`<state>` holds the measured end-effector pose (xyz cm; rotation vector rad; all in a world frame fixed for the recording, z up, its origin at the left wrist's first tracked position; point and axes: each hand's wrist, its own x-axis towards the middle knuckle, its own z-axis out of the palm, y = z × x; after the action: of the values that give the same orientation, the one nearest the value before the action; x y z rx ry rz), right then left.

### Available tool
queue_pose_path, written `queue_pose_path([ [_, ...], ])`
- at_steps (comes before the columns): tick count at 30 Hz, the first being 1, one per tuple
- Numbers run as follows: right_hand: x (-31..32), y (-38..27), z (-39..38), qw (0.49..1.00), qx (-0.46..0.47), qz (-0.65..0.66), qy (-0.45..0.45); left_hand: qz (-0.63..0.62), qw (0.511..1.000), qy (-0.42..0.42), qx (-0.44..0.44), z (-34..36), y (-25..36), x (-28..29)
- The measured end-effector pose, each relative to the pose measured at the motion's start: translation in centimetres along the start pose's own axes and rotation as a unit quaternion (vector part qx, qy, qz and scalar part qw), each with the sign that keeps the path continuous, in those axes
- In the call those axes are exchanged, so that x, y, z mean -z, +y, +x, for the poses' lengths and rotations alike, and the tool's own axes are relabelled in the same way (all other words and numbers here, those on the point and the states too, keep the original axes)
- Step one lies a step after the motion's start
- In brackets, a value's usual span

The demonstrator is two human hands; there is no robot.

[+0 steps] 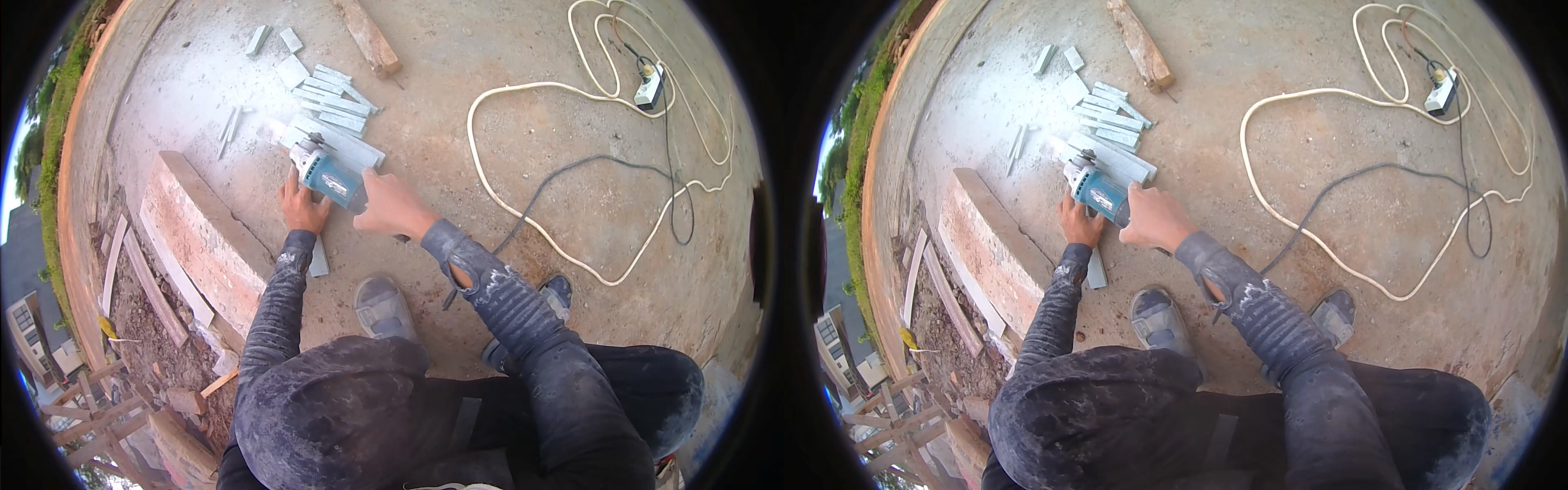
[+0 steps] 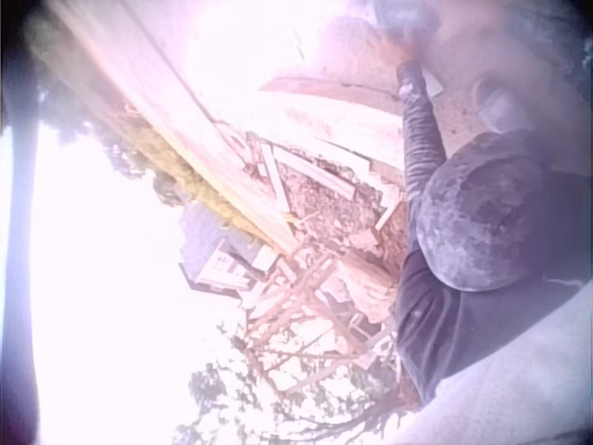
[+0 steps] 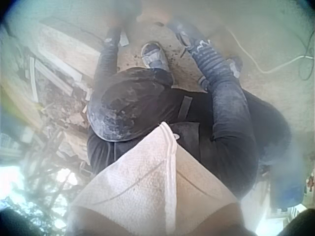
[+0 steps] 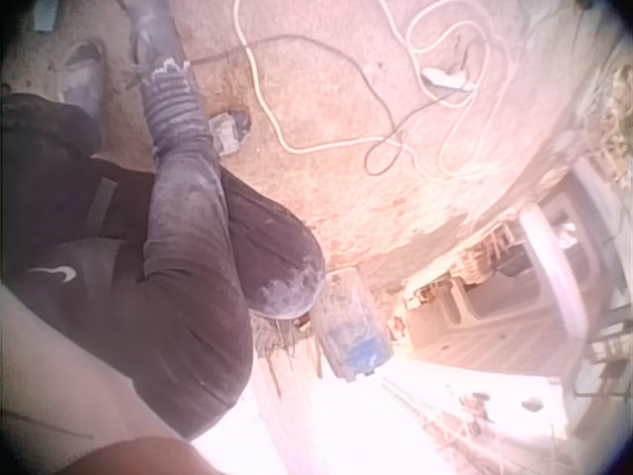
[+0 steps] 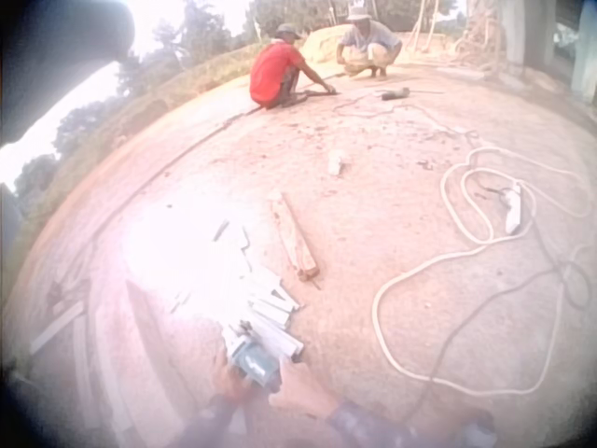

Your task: The person uses an angle grinder to cut several thin rectangular tiles while kneeling on a concrete surface, then holds up and rotates a cut piece.

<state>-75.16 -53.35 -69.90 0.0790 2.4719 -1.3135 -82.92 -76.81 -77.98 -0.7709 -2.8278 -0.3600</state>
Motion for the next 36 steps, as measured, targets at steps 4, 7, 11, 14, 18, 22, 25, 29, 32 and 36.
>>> queue_pose_path([
  [4, 0.2, 0.0, -0.2, 1.0, -0.002, 0.005, -0.008, 0.009, 1.0, 0.002, -0.005, 0.0, -0.1, 0.0],
  [7, 0.2, 0.1, -0.3, 1.0, -0.002, 0.007, -0.013, 0.014, 1.0, -0.002, -0.005, 0.0, -0.3, 0.1],
  [11, -0.1, 0.6, -0.4, 1.0, 0.001, 0.002, -0.008, 0.006, 1.0, -0.002, 0.002, 0.1, 0.0, 0.1],
  [14, -0.1, 0.7, -0.7, 1.0, 0.002, 0.005, -0.006, 0.011, 1.0, -0.013, 0.003, 0.2, 0.2, 0.3],
  [18, 0.2, 0.5, -0.9, 1.0, -0.003, 0.008, -0.016, 0.015, 1.0, -0.013, -0.006, 0.2, 0.3, 0.5],
  [22, 0.4, 0.4, -1.2, 1.0, -0.004, 0.004, -0.015, 0.014, 1.0, -0.004, -0.013, 0.3, 0.1, 0.5],
  [25, 0.3, 0.4, -1.2, 1.0, -0.006, 0.0, -0.013, 0.011, 1.0, 0.008, -0.008, 0.3, 0.3, 0.4],
  [29, 0.1, 0.8, -1.3, 1.0, -0.008, 0.002, -0.009, 0.007, 1.0, 0.02, 0.009, 0.3, 1.2, 0.1],
  [32, 0.2, 0.8, -1.4, 1.0, -0.013, 0.011, -0.01, 0.009, 0.999, 0.032, 0.015, 0.3, 1.2, 0.0],
  [36, 0.3, 0.5, -1.6, 1.0, -0.007, 0.006, -0.005, 0.017, 0.999, 0.031, 0.009, 0.2, 0.7, 0.0],
])
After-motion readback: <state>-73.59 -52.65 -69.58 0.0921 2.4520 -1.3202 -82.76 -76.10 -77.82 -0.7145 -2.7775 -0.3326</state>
